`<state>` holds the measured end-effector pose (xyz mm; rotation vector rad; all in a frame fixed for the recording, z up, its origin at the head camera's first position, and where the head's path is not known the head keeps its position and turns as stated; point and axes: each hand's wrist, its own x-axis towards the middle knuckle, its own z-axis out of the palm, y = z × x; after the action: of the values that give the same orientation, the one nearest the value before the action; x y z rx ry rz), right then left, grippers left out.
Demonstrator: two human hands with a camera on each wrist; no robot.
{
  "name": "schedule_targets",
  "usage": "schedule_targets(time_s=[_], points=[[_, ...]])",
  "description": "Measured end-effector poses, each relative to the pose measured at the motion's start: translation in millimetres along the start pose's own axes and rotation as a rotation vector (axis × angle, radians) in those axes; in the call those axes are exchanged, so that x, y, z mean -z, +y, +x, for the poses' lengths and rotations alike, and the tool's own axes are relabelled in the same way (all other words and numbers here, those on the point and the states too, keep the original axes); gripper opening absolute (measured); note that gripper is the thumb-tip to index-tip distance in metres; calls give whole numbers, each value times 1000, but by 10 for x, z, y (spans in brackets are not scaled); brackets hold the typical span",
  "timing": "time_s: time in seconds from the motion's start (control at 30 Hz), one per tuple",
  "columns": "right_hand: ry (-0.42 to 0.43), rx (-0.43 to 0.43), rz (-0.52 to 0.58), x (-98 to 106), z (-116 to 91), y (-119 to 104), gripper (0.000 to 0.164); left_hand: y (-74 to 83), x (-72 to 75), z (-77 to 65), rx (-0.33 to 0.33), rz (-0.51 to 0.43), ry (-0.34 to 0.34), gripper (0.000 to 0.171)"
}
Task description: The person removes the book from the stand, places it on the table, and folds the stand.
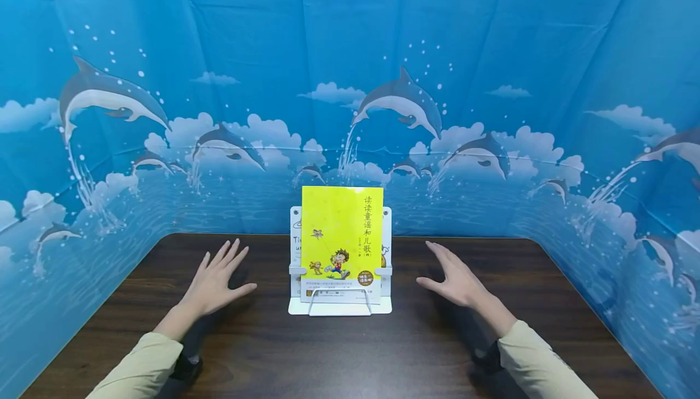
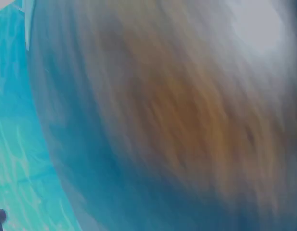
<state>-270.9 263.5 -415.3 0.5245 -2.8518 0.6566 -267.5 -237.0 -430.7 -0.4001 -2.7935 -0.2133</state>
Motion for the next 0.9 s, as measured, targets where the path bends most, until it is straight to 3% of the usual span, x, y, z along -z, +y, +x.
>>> schedule_targets(time_s=[0.23,0.33,0.47,0.67,0.9], points=[[33,-60,198,-66,60,-194,79,205,51,46,88,-301,-53,87],[43,-63,274,-86,76,-279,77,317,79,77,115,-445,-16,88],[48,-56,324,-101,105,-387,76,471,97,125,98,-584,71,87],[57,-49,401,-142,165,-529,70,682,74,179,62,-713,172,80],[55,-50,452,-197,229,-658,66,906,28,237,84,-817,231,76]])
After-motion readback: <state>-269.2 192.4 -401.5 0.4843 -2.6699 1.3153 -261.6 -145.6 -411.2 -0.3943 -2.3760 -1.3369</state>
